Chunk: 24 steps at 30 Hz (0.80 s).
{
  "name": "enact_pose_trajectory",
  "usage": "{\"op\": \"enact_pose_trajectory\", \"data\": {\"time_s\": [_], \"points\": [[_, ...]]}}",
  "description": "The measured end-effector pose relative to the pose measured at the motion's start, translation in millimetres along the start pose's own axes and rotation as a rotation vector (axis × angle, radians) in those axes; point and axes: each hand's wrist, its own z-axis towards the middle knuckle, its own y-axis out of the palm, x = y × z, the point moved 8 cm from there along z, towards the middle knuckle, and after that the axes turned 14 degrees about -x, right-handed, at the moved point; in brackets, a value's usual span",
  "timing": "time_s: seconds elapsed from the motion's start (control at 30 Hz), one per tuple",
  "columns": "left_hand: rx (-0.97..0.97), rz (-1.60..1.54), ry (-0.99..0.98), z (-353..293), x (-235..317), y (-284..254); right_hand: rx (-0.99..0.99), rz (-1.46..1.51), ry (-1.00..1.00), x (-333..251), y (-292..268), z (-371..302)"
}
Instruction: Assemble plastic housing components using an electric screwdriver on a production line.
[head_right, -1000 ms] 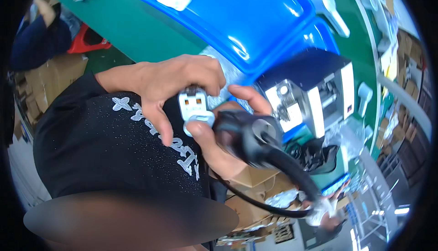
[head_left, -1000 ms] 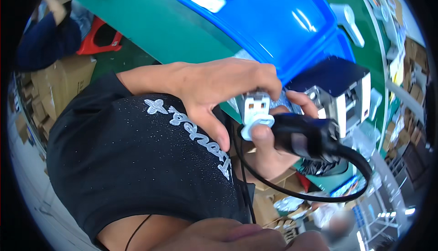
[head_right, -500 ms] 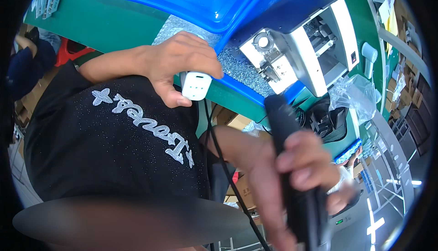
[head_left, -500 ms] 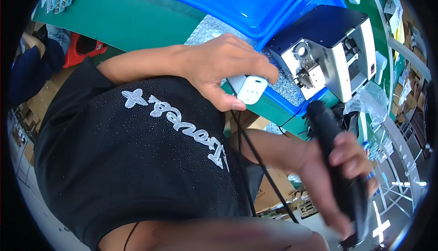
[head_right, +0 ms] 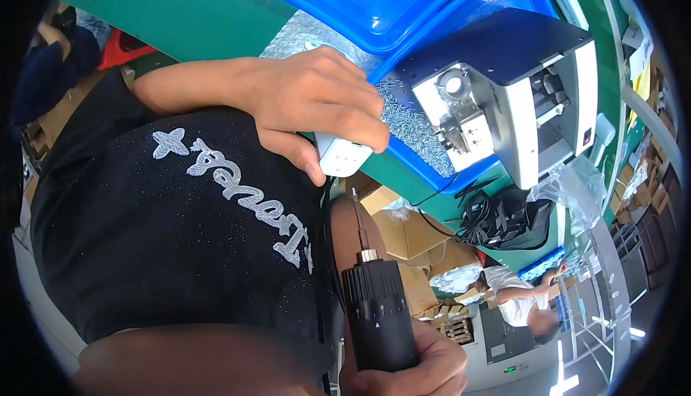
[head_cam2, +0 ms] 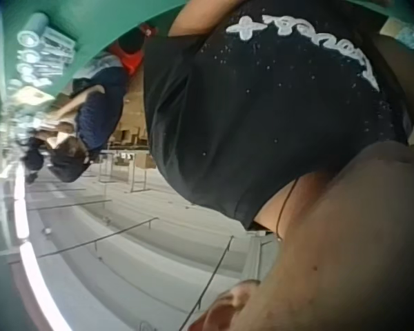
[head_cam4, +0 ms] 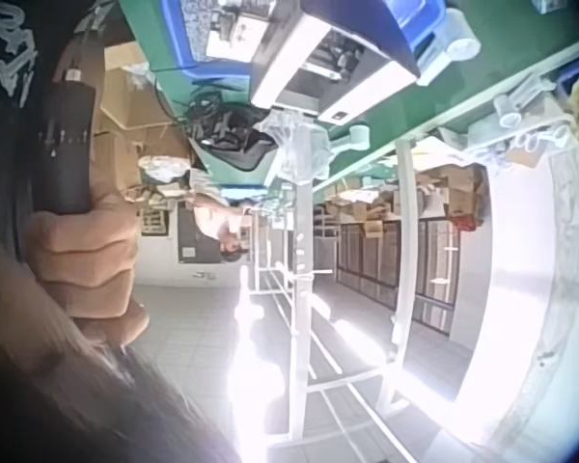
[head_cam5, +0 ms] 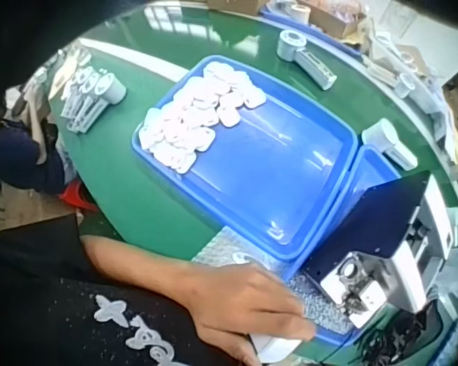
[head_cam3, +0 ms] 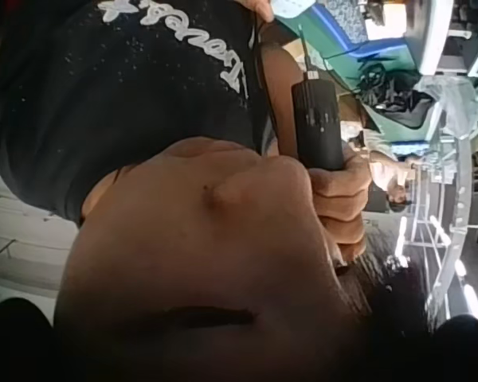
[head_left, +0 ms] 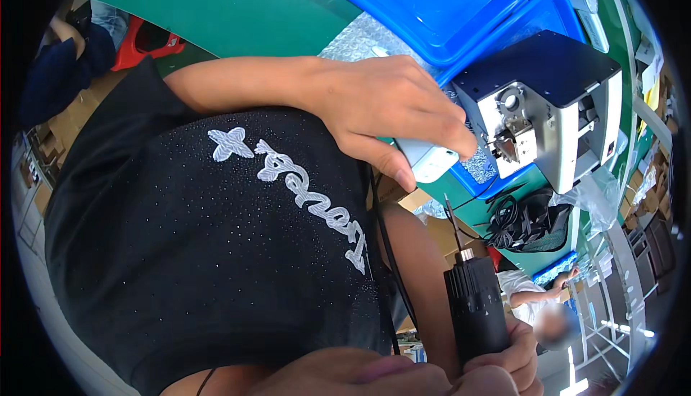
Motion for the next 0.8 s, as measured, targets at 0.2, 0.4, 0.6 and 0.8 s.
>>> {"op": "enact_pose_trajectory", "data": {"time_s": [0.2,0.4,0.6,0.8], "points": [[0.027,-0.028,0.033,1,0,2,-0.037,-0.223,0.231,5,11,3],[0.041,0.027,0.030,-3,2,3,-0.100,-0.423,0.468,9,9,3],[0.046,0.038,0.028,-3,4,-1,-0.124,-0.182,0.380,24,11,5],[0.097,0.034,0.005,-3,0,-1,-0.174,0.076,0.268,26,2,4]]}}
